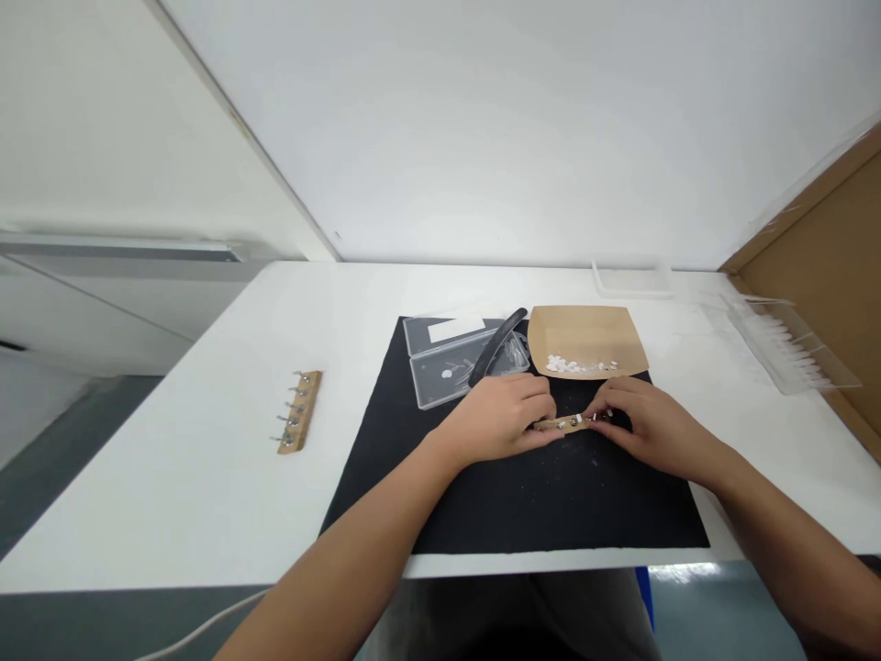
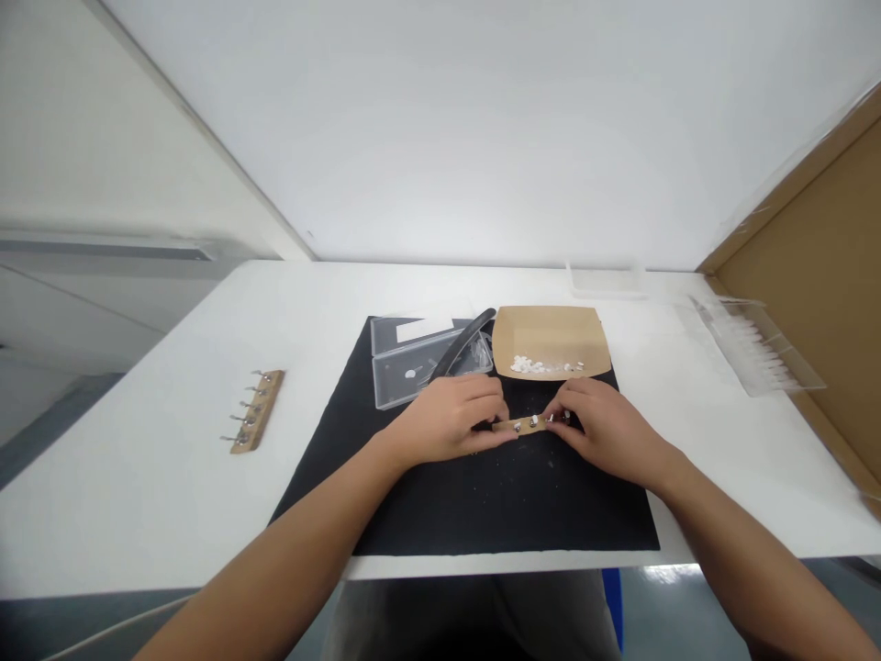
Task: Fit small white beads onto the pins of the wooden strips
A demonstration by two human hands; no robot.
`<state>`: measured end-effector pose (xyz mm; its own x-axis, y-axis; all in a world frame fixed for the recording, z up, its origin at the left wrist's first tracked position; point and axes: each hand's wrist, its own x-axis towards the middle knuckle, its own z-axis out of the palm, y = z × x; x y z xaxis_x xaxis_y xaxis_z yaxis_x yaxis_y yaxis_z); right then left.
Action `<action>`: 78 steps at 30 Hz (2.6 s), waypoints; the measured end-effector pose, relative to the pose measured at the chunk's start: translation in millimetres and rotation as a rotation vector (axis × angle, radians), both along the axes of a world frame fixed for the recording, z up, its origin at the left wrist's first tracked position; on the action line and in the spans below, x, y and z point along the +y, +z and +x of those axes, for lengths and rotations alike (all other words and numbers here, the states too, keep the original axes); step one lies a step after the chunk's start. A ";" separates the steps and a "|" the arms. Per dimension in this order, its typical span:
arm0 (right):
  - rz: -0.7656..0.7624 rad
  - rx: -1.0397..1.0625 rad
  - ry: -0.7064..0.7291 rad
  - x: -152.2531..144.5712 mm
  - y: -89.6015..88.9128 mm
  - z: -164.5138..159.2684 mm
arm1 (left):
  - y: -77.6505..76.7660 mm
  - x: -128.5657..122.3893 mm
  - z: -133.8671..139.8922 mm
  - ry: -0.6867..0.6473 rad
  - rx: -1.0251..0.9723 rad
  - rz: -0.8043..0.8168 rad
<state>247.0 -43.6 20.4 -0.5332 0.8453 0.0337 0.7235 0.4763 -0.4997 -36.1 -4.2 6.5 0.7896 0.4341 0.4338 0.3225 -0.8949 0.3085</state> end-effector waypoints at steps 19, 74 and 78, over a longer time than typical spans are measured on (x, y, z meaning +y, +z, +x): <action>0.019 -0.028 0.003 -2.3 3.4 -0.6 | -8.8 -6.2 9.6 -0.038 -0.055 -0.127; -0.047 0.515 0.178 -23.9 3.3 -29.8 | 9.6 -20.4 20.8 -0.206 -0.533 -1.386; 0.086 0.468 0.174 -19.0 0.7 -29.5 | 9.6 -21.9 22.7 -0.150 -0.566 -1.341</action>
